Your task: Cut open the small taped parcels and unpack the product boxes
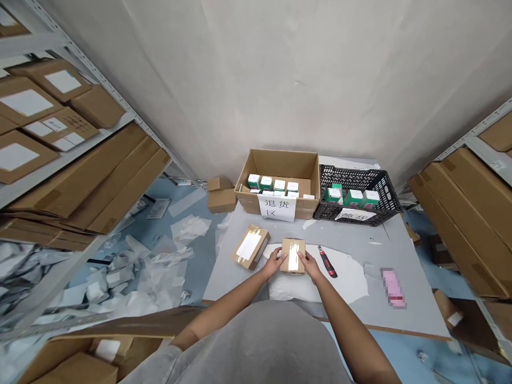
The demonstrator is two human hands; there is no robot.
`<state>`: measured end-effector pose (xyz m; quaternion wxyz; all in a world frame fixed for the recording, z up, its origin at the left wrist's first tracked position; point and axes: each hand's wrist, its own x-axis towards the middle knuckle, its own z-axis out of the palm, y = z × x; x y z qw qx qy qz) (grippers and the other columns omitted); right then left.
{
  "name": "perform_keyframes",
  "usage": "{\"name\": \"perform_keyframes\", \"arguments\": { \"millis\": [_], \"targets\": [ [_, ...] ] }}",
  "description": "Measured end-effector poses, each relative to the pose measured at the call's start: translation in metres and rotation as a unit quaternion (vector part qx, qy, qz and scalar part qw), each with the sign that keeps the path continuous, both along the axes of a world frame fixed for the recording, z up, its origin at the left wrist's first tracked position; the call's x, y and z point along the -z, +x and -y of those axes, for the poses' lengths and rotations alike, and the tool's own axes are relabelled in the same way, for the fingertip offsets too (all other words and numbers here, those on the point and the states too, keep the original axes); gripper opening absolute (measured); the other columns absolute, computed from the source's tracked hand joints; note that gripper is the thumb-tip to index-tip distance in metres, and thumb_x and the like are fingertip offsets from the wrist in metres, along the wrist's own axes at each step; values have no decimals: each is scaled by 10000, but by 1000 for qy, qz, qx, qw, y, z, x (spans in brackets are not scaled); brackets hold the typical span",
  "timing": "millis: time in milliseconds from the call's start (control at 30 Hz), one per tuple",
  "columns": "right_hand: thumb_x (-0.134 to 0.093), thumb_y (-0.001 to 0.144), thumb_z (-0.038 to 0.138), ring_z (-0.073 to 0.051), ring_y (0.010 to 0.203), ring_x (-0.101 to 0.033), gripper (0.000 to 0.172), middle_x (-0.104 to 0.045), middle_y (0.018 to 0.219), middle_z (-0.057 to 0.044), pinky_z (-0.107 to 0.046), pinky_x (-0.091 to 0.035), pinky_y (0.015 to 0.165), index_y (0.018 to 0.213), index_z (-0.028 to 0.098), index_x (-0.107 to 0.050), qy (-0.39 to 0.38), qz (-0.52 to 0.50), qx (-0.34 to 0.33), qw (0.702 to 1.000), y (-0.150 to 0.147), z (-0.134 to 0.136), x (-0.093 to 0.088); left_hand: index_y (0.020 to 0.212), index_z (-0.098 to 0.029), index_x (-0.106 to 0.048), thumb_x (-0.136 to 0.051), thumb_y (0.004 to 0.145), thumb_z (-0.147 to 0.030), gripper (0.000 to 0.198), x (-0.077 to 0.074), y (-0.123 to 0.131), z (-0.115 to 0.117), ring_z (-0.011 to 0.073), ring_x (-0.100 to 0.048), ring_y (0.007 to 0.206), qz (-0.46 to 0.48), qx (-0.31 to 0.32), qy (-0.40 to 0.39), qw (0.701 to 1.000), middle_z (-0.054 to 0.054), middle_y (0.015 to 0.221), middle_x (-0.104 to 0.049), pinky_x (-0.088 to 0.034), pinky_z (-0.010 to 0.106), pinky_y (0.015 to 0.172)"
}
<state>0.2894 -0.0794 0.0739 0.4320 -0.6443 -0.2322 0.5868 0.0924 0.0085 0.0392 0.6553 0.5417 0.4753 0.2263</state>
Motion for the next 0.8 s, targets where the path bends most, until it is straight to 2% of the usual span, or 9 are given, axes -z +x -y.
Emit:
{"name": "perform_keyframes", "arguments": {
  "millis": [133, 267, 367, 400, 467, 533, 600, 700, 800],
  "targets": [
    [-859, 781, 557, -353, 1349, -666, 632, -768, 1357, -85, -516, -550, 1140, 1346, 307, -730, 35, -24, -12, 999, 6, 6, -5, 1596, -238, -447, -769, 888, -610, 862, -1, 4, 4, 326, -599, 1362, 89, 60, -45, 993, 162, 1534, -597, -459, 502, 1188],
    [-964, 649, 443, -338, 1425, -602, 949, -692, 1477, -115, -548, -480, 1202, 1512, 314, -591, 90, -43, 2, 995, 8, 10, -4, 1602, -251, -410, -847, 795, -428, 935, -6, -5, 0, 335, -530, 1432, 112, 73, 5, 991, 172, 1598, -515, -434, 518, 1197],
    [-991, 587, 380, -321, 1514, -512, 1151, -541, 1640, -107, -542, -437, 1234, 1611, 376, -466, 98, -45, 4, 994, 8, 13, -2, 1502, -257, -498, -776, 781, -301, 774, -9, -13, -2, 319, -491, 1475, 92, 59, 16, 994, 151, 1567, -547, -429, 501, 1200],
    [-980, 607, 395, -316, 1544, -475, 1142, -481, 1687, -94, -536, -430, 1237, 1620, 400, -452, 89, -51, 0, 995, 8, 14, -1, 1453, -263, -532, -728, 803, -293, 679, -9, -15, -3, 308, -506, 1466, 82, 48, 1, 995, 136, 1543, -576, -440, 492, 1191],
    [-912, 712, 499, -308, 1589, -408, 1013, -380, 1749, -63, -530, -434, 1231, 1616, 425, -460, 57, -72, -3, 996, 7, 12, 1, 1357, -266, -583, -648, 855, -306, 507, -8, -16, -2, 292, -554, 1421, 63, 20, -35, 997, 112, 1484, -635, -468, 476, 1166],
    [-785, 832, 620, -302, 1614, -362, 860, -307, 1782, -42, -531, -453, 1214, 1610, 419, -478, 23, -86, 0, 996, 6, 10, 5, 1292, -254, -599, -610, 903, -343, 400, -5, -17, 0, 289, -591, 1371, 53, -9, -60, 997, 107, 1429, -671, -489, 472, 1143],
    [-739, 860, 661, -306, 1613, -357, 834, -284, 1786, -49, -532, -462, 1209, 1610, 399, -484, 0, -66, 6, 998, 2, 7, 10, 1258, -237, -597, -565, 968, -416, 342, -1, -19, 4, 286, -601, 1346, 51, -21, -75, 996, 115, 1391, -680, -504, 466, 1121],
    [-865, 745, 576, -327, 1578, -409, 967, -387, 1726, -86, -539, -419, 1245, 1610, 376, -482, -2, -16, -6, 1000, -7, 10, 21, 1296, -218, -573, -529, 1018, -545, 432, 9, -22, 10, 285, -612, 1315, 33, 1, -101, 994, 130, 1349, -663, -525, 454, 1081],
    [-897, 700, 507, -331, 1557, -440, 1011, -510, 1648, -100, -552, -367, 1280, 1606, 343, -478, 27, -24, -32, 999, -16, 18, 30, 1413, -186, -546, -754, 883, -546, 673, 19, -26, 16, 313, -610, 1311, -15, 30, -69, 997, 153, 1342, -636, -484, 471, 1139]
  ]
}}
